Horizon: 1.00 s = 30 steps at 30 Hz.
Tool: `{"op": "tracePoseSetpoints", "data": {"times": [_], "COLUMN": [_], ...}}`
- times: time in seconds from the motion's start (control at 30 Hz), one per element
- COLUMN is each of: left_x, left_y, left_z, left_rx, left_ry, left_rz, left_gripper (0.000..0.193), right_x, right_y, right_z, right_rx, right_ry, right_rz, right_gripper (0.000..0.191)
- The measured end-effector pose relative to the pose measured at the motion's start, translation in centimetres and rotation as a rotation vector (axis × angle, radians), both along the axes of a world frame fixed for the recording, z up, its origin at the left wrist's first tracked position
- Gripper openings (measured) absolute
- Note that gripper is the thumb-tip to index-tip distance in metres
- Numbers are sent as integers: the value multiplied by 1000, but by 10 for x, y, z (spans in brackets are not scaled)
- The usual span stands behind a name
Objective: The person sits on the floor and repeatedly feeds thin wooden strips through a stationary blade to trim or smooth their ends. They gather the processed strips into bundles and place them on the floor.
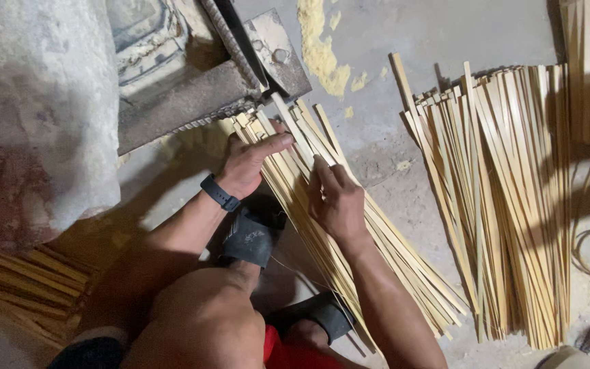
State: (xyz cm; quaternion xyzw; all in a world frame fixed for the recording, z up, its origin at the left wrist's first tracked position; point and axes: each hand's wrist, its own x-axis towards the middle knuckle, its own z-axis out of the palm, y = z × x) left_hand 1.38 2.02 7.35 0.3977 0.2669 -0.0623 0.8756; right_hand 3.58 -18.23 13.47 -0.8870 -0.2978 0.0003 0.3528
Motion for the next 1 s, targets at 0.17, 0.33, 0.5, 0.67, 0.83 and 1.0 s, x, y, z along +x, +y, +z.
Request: {"op": "tracePoseSetpoints", "data": {"times": [0.17, 0.33, 0.5, 0.67, 0.83, 1.0], "left_x": [-7, -5, -3, 0, 4, -2], "left_y": [8, 5, 7, 1, 3, 9], "left_z": [-19, -34, -24, -4, 8, -8], "left_rx": [15, -97, 64, 28, 25, 52], "left_ry": [30, 87, 183, 41, -51, -38], "left_rz": [-6, 41, -68, -99, -25, -61], "left_gripper": [35, 35, 29, 21, 27, 38], "right_x": [29, 40, 32, 2, 11, 40], "right_y": [32, 58, 25, -7, 12, 46], "right_z": [-3, 1, 8, 10, 4, -2], "right_rx": [-24, -29, -157, -68, -62, -63], "right_ry": [78, 83, -27, -275, -63, 140], "right_rz": [-1, -5, 7, 76, -28, 9], "right_gripper": [33, 48, 33, 44, 26, 9]}}
